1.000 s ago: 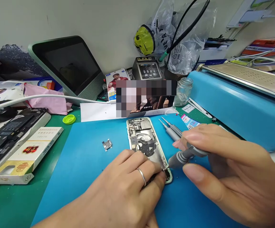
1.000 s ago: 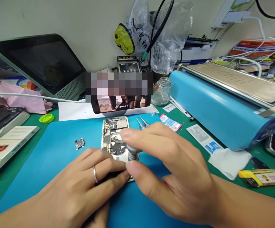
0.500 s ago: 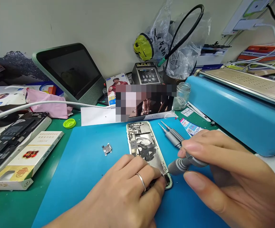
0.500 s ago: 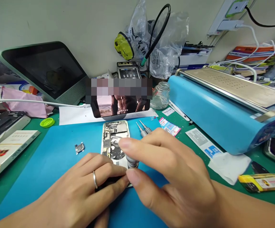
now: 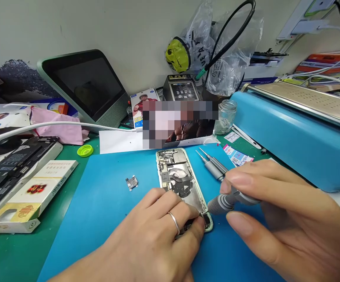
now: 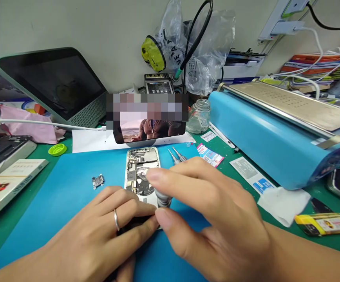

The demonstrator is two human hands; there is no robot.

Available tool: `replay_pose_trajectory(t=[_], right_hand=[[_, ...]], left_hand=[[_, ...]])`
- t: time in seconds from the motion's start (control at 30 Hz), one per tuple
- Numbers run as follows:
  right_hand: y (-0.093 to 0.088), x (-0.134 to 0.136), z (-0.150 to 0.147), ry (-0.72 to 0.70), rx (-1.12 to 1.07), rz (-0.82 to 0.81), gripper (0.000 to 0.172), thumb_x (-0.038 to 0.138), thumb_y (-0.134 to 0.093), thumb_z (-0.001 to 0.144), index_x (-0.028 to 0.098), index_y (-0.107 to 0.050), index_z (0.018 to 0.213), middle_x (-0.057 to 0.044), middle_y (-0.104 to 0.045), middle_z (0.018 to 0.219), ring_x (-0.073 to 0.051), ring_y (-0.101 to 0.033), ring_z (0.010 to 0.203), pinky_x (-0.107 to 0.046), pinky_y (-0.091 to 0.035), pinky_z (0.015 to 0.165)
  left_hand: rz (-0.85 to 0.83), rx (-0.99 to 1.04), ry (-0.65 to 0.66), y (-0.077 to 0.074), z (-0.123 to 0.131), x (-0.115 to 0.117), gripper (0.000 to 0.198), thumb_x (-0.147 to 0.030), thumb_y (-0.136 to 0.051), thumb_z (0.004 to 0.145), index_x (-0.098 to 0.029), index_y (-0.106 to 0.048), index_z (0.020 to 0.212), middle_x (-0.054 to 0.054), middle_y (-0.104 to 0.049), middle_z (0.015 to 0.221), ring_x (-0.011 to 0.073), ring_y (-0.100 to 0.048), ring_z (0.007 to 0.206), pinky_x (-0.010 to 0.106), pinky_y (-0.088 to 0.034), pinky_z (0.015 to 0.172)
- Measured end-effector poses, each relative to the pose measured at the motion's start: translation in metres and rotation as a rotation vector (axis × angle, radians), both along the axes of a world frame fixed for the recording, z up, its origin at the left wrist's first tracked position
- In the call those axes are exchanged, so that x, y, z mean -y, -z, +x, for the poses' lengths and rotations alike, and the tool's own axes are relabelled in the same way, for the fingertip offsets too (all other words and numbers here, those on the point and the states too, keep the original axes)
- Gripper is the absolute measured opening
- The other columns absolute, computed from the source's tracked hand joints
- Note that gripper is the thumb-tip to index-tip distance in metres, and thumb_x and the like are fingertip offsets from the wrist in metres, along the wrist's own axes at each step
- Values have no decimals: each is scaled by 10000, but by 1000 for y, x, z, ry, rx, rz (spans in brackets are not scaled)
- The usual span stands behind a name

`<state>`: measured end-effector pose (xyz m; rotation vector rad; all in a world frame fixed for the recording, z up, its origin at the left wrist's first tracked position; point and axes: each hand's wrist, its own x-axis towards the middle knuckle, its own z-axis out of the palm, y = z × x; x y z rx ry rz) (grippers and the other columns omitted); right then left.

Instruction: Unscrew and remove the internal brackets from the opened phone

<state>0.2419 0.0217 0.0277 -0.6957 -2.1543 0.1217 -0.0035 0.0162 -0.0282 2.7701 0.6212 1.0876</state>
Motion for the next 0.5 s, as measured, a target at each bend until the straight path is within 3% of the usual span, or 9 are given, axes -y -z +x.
replay_pose_trajectory(t=[0.2,0.4,0.5], right_hand=[[5,6,4,28,-37,-67,657,29,-745,900,261,-643,1506,-24,-860,1257,-198,-856,1093,-268,-623,1170],[1,4,0,42,-46,-76,686,29,-790,881,313,-676,1495,11,-890,1144,-192,-883,956,-261,-660,1110],[1,5,0,61,-49,-62,762,58,-793,903,355,-612,1582,7,-879,1210,-197,-882,897,-290,-685,1085]], left_hand=[[-8,-48,-20,-9,-4,-1,251,-123,-554,1026,-112,-754,1177,84,-761,988,210,-656,866,394,-489,701],[13,-1,-50,-10,-3,0,278,-50,-552,960,-137,-747,1136,68,-803,1053,201,-680,866,388,-508,687],[-35,8,-98,-20,-4,2,310,-38,-517,937,-156,-727,1132,35,-817,1050,191,-692,866,396,-524,700]])
